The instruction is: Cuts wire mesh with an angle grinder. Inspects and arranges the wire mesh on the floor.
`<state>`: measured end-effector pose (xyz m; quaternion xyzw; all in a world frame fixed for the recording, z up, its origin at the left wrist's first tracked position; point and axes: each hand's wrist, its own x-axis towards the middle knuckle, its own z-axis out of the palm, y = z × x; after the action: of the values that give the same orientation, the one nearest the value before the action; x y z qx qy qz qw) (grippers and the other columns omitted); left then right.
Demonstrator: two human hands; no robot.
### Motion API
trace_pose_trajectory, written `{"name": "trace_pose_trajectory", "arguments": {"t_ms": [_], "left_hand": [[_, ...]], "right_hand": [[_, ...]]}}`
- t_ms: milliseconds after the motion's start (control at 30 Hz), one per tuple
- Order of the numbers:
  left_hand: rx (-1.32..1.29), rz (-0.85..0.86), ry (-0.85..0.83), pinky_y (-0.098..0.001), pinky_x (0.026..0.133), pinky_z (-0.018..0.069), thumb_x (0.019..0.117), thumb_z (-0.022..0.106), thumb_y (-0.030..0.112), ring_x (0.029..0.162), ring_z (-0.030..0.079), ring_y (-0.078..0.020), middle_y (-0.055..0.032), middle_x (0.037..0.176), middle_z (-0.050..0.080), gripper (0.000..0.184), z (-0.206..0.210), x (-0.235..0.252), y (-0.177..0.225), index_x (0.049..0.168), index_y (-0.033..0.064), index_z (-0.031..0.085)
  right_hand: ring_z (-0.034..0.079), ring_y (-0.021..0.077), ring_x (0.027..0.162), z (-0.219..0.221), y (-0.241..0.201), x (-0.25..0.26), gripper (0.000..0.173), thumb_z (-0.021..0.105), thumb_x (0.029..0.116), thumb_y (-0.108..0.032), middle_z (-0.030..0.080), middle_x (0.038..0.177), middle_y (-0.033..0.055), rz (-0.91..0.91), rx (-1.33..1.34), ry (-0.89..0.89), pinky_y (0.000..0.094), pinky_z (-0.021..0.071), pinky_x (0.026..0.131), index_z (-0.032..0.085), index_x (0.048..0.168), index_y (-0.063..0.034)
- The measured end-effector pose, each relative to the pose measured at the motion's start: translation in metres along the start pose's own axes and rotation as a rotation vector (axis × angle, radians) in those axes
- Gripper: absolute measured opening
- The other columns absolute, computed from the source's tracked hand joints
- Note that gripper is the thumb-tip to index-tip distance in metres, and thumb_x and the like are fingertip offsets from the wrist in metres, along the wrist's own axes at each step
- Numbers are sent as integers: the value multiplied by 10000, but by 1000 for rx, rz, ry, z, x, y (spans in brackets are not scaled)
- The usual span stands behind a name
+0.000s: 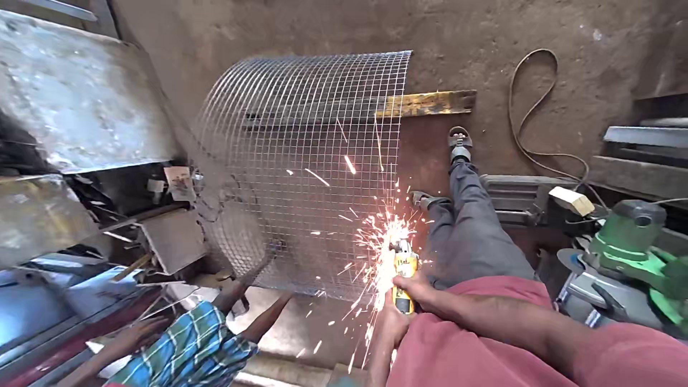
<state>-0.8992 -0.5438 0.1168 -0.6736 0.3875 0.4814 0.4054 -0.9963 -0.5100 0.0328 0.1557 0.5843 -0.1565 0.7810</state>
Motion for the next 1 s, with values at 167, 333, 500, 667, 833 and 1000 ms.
{"name": "trace_pose_trajectory", "arguments": {"t_ms": [167,333,500,667,833,1000], "left_hand": [[13,-21,4,-519,1004,524,717,893,373,1152,667,-309,-197,1288,656,1098,0,-6,11,1576,69,281],[-123,35,9,-471,1014,524,679,912,307,1160,642,-285,-216,1323,607,1106,6,1,0,1547,16,292],[-33,-3,-7,-506,997,533,710,891,367,1125,673,-295,-196,1266,661,1060,2,1,6,1552,50,330],[-49,-4,5,-506,992,532,705,897,330,1120,672,-294,-195,1259,664,1020,1,1,12,1532,52,368],[-37,-13,18,-498,972,547,681,905,387,1083,686,-270,-169,1228,679,1070,7,4,6,1543,81,350],[-13,-46,14,-507,964,550,703,895,390,1086,689,-270,-164,1230,683,1080,5,4,7,1569,103,316]], "right_hand": [[706,254,973,-5,-2,4,806,860,714,-440,691,1083,163,15,-92,19,470,585,873,524,1303,-4],[711,254,943,-4,-7,1,736,857,737,-399,694,1064,171,60,-62,-9,463,593,853,549,1259,17],[711,256,938,-4,-6,6,749,876,719,-379,695,1061,170,62,-44,-18,461,595,849,546,1261,19],[708,271,967,-6,-7,9,772,860,704,-464,697,1072,166,82,-115,-5,491,586,867,571,1249,1],[706,263,976,-7,-6,7,802,863,694,-442,696,1081,159,65,-87,-2,484,586,879,544,1284,-2],[703,258,977,-7,-10,7,748,856,701,-475,703,1063,150,79,-149,9,484,574,888,593,1224,-9]]}}
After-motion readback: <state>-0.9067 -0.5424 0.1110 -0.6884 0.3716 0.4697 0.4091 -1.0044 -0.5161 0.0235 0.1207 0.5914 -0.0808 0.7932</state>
